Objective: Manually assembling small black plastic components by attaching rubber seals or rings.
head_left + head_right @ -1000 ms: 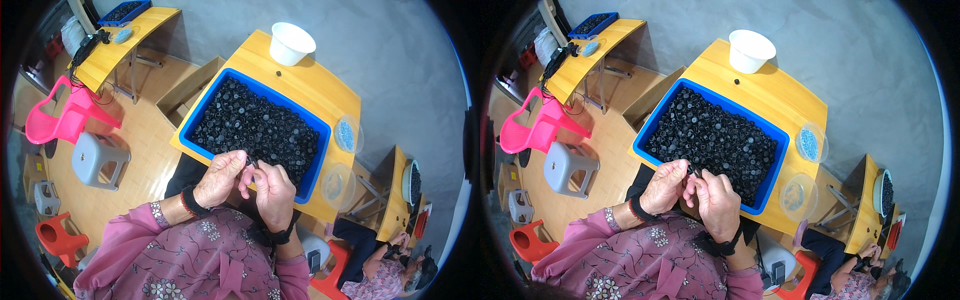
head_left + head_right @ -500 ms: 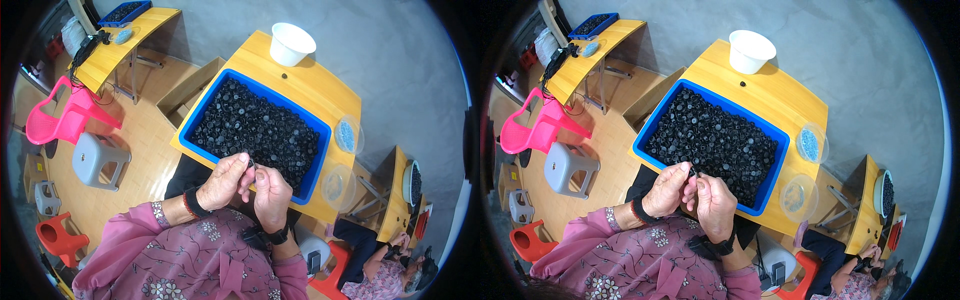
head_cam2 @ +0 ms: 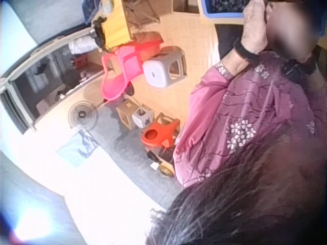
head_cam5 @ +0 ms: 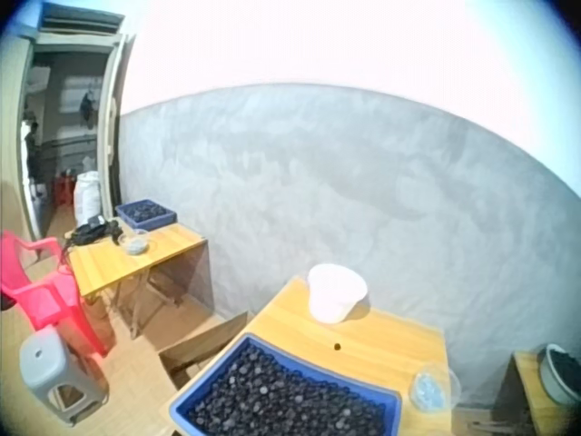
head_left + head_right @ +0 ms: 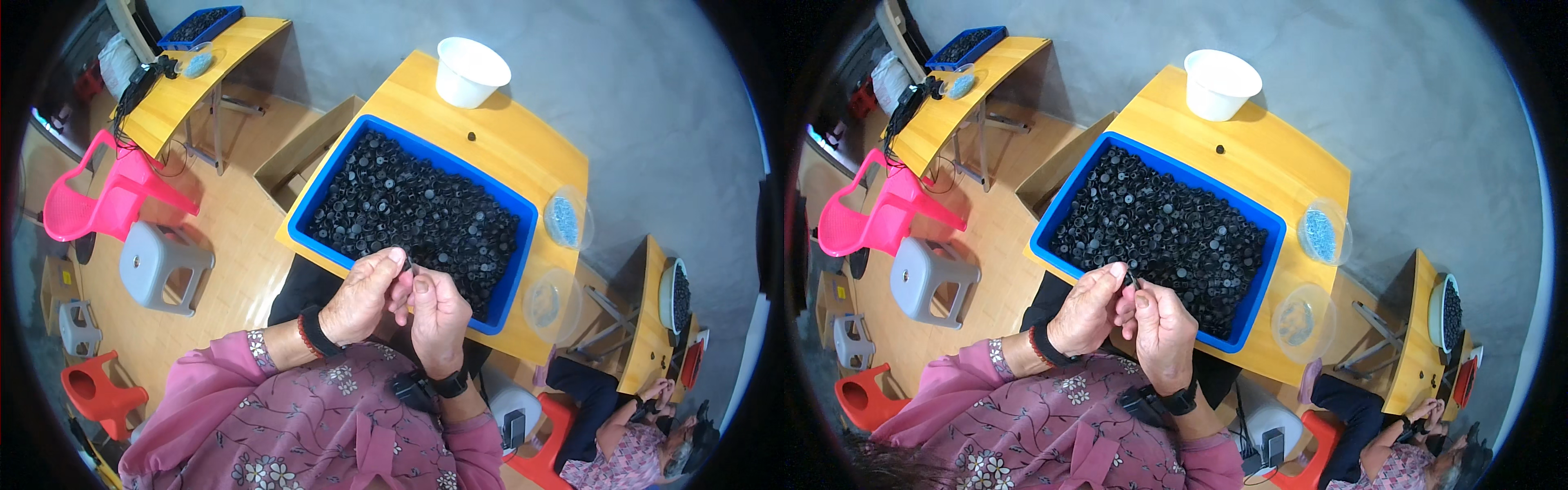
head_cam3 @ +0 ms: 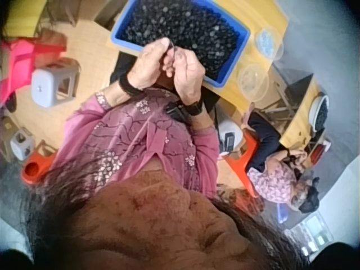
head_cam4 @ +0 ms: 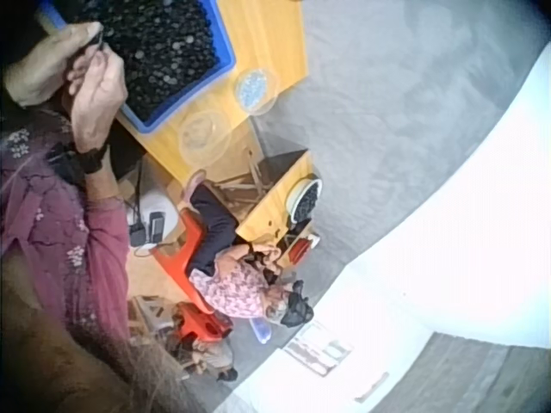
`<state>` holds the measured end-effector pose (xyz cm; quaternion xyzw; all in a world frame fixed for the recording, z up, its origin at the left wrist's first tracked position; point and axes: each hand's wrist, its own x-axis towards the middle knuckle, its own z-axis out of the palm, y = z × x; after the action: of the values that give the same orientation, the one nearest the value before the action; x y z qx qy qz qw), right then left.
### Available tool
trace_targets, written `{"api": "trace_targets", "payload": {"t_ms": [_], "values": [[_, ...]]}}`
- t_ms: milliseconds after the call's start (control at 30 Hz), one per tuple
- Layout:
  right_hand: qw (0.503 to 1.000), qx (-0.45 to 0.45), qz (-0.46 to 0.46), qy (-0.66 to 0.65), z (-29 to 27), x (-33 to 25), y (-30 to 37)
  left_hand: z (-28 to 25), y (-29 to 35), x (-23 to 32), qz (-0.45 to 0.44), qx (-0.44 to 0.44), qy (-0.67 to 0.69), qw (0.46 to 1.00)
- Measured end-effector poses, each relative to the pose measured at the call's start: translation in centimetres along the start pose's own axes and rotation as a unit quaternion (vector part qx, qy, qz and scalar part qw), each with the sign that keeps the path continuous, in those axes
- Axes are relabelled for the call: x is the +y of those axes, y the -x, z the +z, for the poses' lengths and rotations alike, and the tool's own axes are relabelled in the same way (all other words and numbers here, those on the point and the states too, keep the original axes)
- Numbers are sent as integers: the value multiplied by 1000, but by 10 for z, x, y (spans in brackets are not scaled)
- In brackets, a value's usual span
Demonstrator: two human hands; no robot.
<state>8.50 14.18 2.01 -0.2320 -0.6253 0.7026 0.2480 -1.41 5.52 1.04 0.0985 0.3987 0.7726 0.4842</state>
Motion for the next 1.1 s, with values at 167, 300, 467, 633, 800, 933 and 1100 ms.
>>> {"api": "trace_targets", "payload": {"t_ms": [167,300,467,633,800,933,1100], "values": [[939,-12,-139,313,-31,-9,5,-9,-3,6,-24,5,-25,999],[945,127,-88,287,-76,-17,25,-14,-10,17,2,8,-30,999],[887,223,-48,401,-131,-30,51,-16,-24,22,55,25,-42,997],[820,152,-11,551,-145,-9,77,-16,-26,23,61,21,-45,997],[785,85,-27,613,-146,16,65,-14,-33,27,72,35,-90,993],[758,72,-65,645,-143,29,48,-18,-36,39,119,78,-169,975],[775,95,-98,617,-138,36,41,-32,-36,42,107,94,-182,973]]}}
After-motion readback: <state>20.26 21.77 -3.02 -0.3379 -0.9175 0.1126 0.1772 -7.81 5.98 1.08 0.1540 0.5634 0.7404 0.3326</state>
